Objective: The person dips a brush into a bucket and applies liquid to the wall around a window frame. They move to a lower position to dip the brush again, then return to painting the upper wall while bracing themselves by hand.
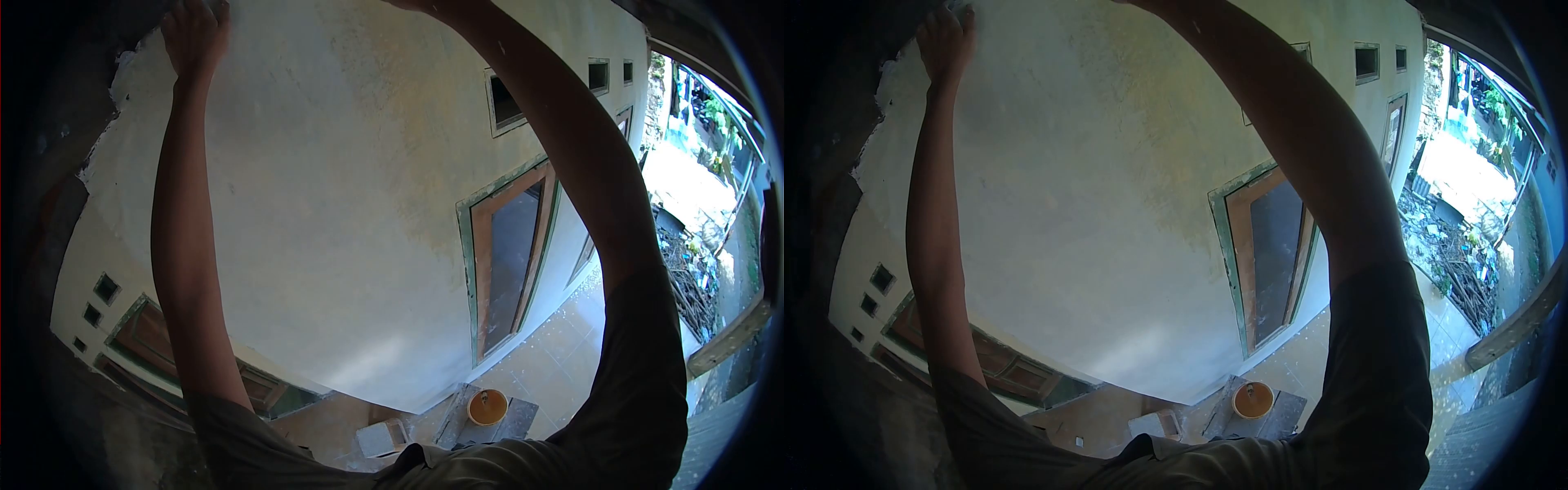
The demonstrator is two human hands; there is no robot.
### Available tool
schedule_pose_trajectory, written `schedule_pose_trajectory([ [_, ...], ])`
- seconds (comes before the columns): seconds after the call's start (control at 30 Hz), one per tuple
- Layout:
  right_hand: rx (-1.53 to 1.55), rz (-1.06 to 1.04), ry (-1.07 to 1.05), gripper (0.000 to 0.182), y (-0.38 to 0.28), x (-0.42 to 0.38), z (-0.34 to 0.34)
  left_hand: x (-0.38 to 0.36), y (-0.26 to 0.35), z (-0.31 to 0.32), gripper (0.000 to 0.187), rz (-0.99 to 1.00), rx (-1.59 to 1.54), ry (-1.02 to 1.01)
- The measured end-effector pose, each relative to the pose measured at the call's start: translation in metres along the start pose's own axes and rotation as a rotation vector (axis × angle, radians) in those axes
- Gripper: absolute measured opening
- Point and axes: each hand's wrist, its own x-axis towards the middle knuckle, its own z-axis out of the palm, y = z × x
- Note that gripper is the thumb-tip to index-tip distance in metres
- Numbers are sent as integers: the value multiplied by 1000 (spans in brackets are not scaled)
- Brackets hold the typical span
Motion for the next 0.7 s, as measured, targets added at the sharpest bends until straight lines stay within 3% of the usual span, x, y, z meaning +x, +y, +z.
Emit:
schedule_pose_trajectory([
  [0.03,1,3,-3,20,-9,-15,11,0,1,0,49,-12,-26,-15],
  [0.1,384,199,81,27,-28,-58,25,2,2,-4,50,-9,-35,-29],
  [0.17,406,206,224,28,-54,-99,33,-1,-1,1,50,-7,-38,-50],
  [0.37,574,295,-136,36,-111,-219,35,-5,8,-2,52,-121,-10,-73],
  [0.43,540,280,-200,39,-129,-264,43,2,8,-15,53,-117,-56,-227],
  [0.57,559,250,-439,42,-159,-332,40,-1,4,-5,53,-105,-30,-185],
  [0.7,589,245,-696,33,-182,-380,47,2,7,-14,53,-118,-53,-191],
])
